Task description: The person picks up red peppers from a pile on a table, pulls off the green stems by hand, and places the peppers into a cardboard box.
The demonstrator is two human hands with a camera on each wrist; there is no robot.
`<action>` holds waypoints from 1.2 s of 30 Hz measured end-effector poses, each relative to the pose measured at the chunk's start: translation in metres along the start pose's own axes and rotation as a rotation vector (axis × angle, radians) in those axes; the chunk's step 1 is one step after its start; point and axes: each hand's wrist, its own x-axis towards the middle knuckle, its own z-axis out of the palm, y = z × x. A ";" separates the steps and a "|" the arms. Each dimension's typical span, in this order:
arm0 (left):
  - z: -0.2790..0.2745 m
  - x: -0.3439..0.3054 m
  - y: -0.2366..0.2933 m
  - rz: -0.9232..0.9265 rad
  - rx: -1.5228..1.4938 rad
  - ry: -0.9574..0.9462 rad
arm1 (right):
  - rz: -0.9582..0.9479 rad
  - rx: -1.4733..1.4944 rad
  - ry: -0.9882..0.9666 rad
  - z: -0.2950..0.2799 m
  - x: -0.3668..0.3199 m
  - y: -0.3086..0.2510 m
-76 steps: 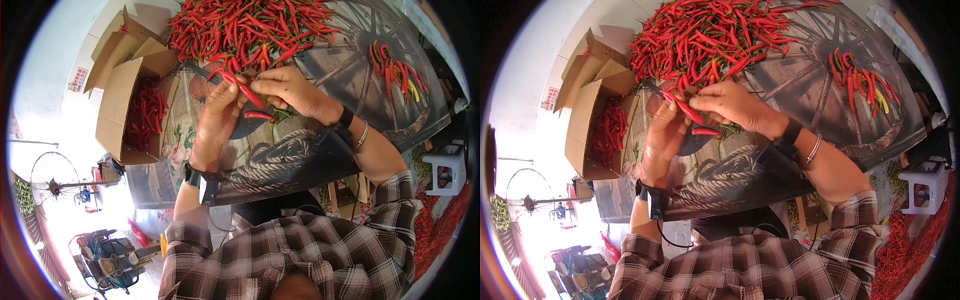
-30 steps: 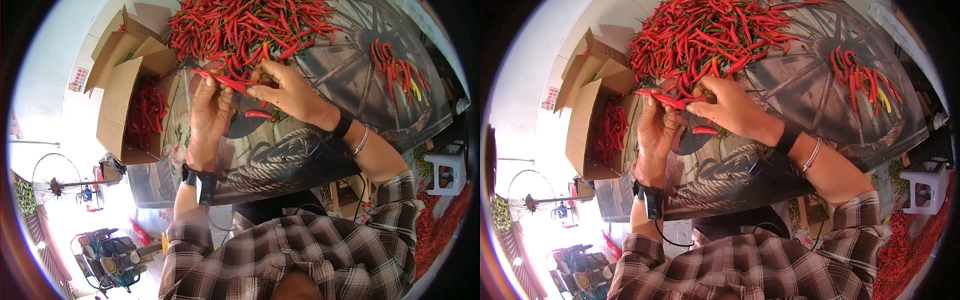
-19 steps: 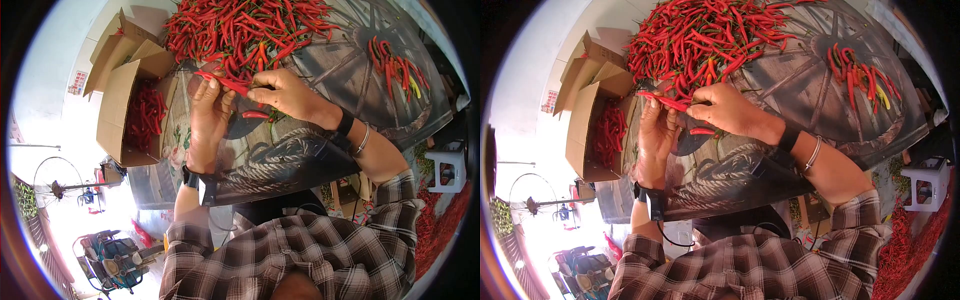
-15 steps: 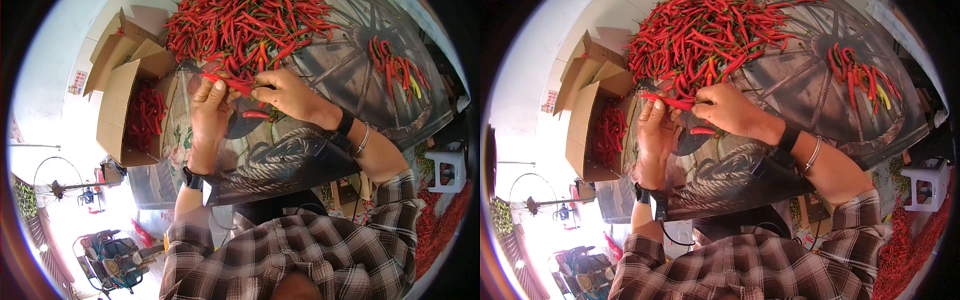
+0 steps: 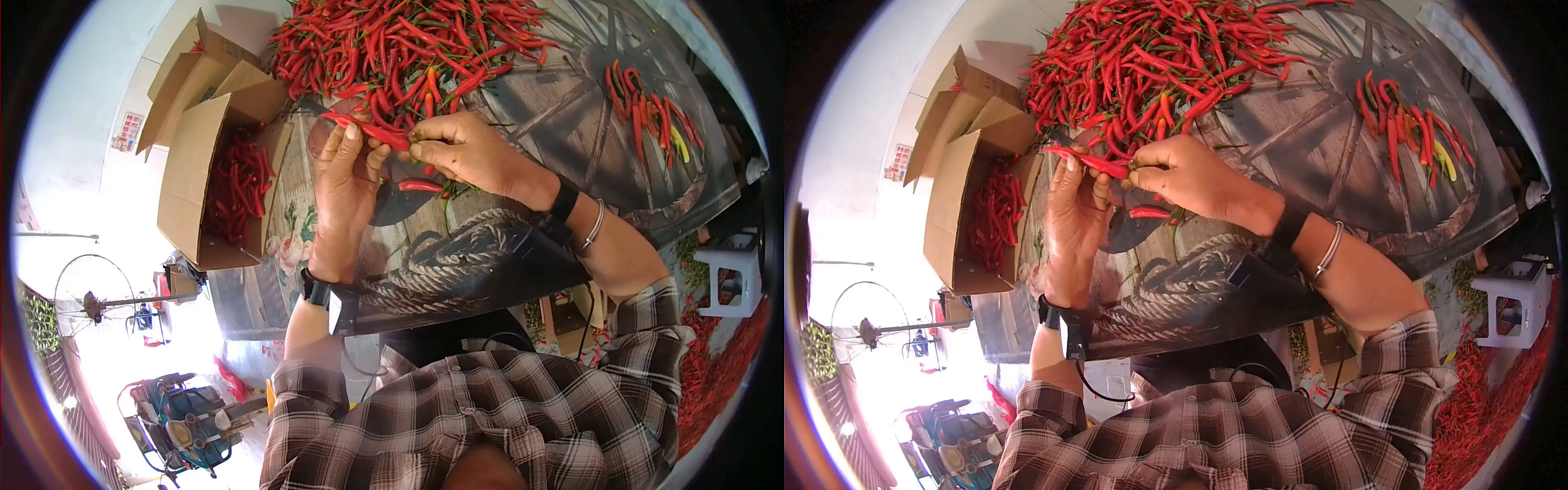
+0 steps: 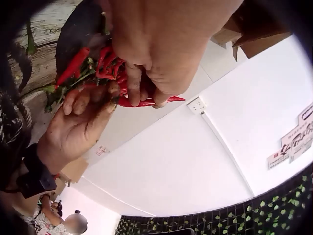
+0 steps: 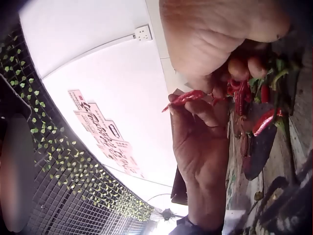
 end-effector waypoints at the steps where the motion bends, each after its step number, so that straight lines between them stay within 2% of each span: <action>1: 0.000 0.000 0.000 -0.001 0.001 0.001 | 0.001 0.002 0.000 0.000 -0.001 -0.001; 7: 0.002 -0.002 -0.002 0.064 0.133 -0.086 | -0.017 -0.027 0.035 -0.003 0.000 -0.001; 10: -0.001 0.000 -0.001 -0.022 0.011 -0.028 | -0.026 -0.001 -0.027 -0.003 -0.003 -0.006; 12: -0.011 0.006 -0.004 -0.242 -0.290 -0.013 | 0.021 0.132 -0.041 -0.003 -0.005 -0.007; 15: -0.015 0.008 -0.006 -0.319 -0.387 -0.007 | 0.047 0.191 -0.082 -0.004 -0.003 -0.007; 18: -0.017 0.008 -0.007 -0.397 -0.337 -0.069 | 0.031 0.269 -0.156 -0.001 -0.006 -0.011; 22: -0.020 0.010 0.001 -0.393 -0.453 -0.171 | 0.076 0.364 -0.222 -0.003 -0.006 -0.008; 24: -0.034 0.019 0.016 -0.346 -0.609 -0.244 | 0.027 0.258 -0.308 -0.005 -0.007 -0.014; 25: -0.038 0.021 0.022 -0.278 -0.561 -0.206 | 0.022 0.257 -0.307 -0.004 -0.006 -0.014; 26: -0.042 0.022 0.026 -0.279 -0.560 -0.209 | 0.043 0.258 -0.222 -0.002 -0.006 -0.014; 27: -0.041 0.022 0.031 -0.169 -0.358 -0.054 | 0.065 0.259 -0.137 -0.001 -0.007 -0.014; 28: -0.041 0.022 0.035 -0.057 -0.156 0.099 | 0.065 0.259 -0.134 -0.003 -0.006 -0.012; 29: -0.043 0.022 0.038 -0.067 -0.075 0.168 | 0.074 0.300 -0.066 -0.005 -0.003 -0.010; 30: -0.055 0.025 0.043 -0.065 -0.074 0.166 | 0.081 0.341 0.002 -0.008 -0.001 -0.009; 32: -0.083 0.033 0.047 -0.175 -0.032 -0.168 | 0.045 0.231 0.046 -0.012 0.000 -0.008; 33: -0.076 0.034 0.047 -0.173 -0.034 -0.172 | 0.035 0.148 0.077 -0.016 0.002 -0.005; 35: -0.057 0.032 0.044 -0.019 0.688 0.299 | 0.024 0.067 0.104 -0.014 0.005 0.004; 36: -0.058 0.035 0.038 -0.016 0.689 0.299 | -0.109 0.052 0.167 -0.010 0.008 0.009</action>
